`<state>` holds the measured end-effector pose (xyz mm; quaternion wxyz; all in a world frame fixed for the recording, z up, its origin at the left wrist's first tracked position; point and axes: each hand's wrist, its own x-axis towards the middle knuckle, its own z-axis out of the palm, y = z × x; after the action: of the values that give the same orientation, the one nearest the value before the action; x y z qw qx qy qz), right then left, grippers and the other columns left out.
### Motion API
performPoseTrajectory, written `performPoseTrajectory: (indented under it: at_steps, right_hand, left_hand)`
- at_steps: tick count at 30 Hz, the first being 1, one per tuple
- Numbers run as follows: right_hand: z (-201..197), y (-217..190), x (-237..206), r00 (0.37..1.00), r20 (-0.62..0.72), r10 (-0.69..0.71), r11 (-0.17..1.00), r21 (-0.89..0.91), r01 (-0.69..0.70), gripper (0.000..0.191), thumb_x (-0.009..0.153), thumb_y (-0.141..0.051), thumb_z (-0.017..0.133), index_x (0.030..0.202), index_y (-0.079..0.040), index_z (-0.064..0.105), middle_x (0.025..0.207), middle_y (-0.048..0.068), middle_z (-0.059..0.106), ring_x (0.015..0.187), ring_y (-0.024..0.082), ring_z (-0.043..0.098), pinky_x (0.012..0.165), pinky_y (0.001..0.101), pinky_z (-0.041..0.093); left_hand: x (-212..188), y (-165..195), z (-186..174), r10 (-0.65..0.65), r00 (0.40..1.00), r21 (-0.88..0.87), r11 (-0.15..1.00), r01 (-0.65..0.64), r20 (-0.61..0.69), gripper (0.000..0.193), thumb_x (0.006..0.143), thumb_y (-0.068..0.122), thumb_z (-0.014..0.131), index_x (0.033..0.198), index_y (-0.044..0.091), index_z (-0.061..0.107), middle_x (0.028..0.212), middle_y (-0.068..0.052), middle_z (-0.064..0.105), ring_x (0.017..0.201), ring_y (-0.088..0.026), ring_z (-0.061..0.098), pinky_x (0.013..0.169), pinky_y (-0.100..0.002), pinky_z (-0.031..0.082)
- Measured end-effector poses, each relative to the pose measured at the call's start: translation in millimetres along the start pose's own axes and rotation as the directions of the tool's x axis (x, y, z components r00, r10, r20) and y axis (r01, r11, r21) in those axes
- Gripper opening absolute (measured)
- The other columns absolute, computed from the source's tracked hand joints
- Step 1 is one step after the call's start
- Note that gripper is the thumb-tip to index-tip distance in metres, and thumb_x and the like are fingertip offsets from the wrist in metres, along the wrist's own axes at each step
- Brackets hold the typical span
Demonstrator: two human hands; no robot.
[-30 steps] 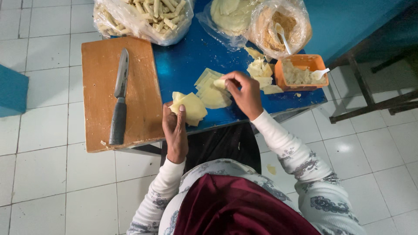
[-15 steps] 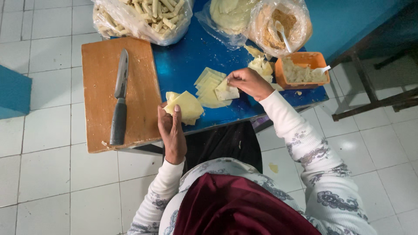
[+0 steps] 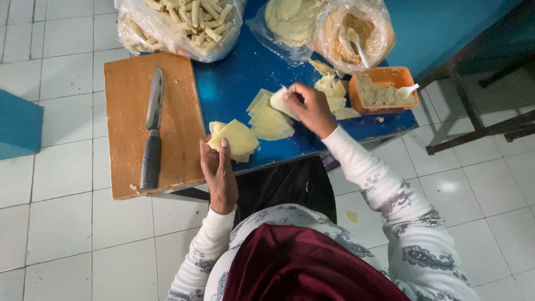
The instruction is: The person sits at a table and stacks thin yellow food sheets, spoons brown paste from a container onto the stacked sheets, and folds the sheets over the filling by hand to form filled wraps. A knife rests on a cutting board beside the work area and bags of snack pieces sit on the table.
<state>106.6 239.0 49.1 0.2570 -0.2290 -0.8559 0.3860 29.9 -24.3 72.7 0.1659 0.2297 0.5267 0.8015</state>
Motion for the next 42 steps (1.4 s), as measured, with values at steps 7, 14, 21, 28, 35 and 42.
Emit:
performPoseTrajectory:
  at_steps: [7,14,21,28,35,42]
  right_hand:
    - [22,-42,-68,0.847,0.008,-0.531,0.796,-0.338,0.502,0.014,0.093,-0.006,0.072,0.107,-0.005,0.073,0.102,0.012,0.071,0.098,0.031,0.068,0.086,0.0399,0.056]
    - [22,-46,-83,0.837,0.040,-0.546,0.775,-0.356,0.522,0.025,0.088,-0.002,0.072,0.114,-0.005,0.074,0.105,0.012,0.070,0.098,0.031,0.068,0.088,0.0400,0.055]
    - [3,-70,-76,0.922,-0.003,-0.387,0.919,-0.078,0.385,0.022,0.095,-0.008,0.072,0.117,-0.008,0.073,0.111,0.009,0.072,0.102,0.027,0.070,0.087,0.0367,0.057]
    - [11,-111,-73,0.891,0.002,-0.455,0.890,-0.040,0.454,0.028,0.085,-0.012,0.083,0.109,-0.007,0.071,0.105,0.009,0.069,0.095,0.026,0.069,0.083,0.0375,0.056]
    - [14,-98,-64,0.950,0.087,-0.299,0.949,0.127,0.287,0.013,0.095,-0.013,0.077,0.106,-0.006,0.074,0.101,0.002,0.075,0.090,0.013,0.073,0.077,0.0292,0.057]
    - [-9,-62,-31,0.982,0.181,-0.043,0.801,0.593,-0.074,0.014,0.102,-0.014,0.068,0.107,-0.001,0.071,0.096,-0.004,0.071,0.088,0.003,0.064,0.080,0.0220,0.054]
  left_hand:
    - [-1,-1,0,0.033,0.999,-0.027,0.999,-0.033,-0.006,0.036,0.111,0.027,0.054,0.133,-0.001,0.048,0.114,-0.008,0.065,0.102,-0.011,0.059,0.092,-0.026,0.047]
    - [0,-11,0,0.023,0.999,-0.069,0.997,-0.021,0.027,0.037,0.112,0.027,0.052,0.135,-0.001,0.046,0.115,-0.009,0.065,0.102,-0.011,0.057,0.092,-0.025,0.046]
    - [0,-26,5,-0.072,0.997,-0.110,0.991,0.076,0.039,0.040,0.120,0.035,0.045,0.136,-0.002,0.052,0.099,-0.004,0.050,0.083,-0.007,0.040,0.074,-0.024,0.035]
    - [-2,-34,17,-0.062,0.989,-0.232,0.968,0.091,0.132,0.039,0.114,0.039,0.039,0.129,0.004,0.050,0.099,0.003,0.050,0.081,-0.004,0.037,0.072,-0.021,0.033]
    - [-1,-41,12,-0.014,0.988,-0.105,0.994,0.030,0.152,0.030,0.109,0.025,0.054,0.129,0.003,0.050,0.107,0.000,0.058,0.094,-0.005,0.051,0.081,-0.022,0.043]
    - [12,-31,8,-0.001,0.998,-0.147,0.989,0.009,0.058,0.027,0.105,0.010,0.064,0.124,0.000,0.050,0.112,-0.008,0.067,0.099,-0.011,0.062,0.086,-0.025,0.052]
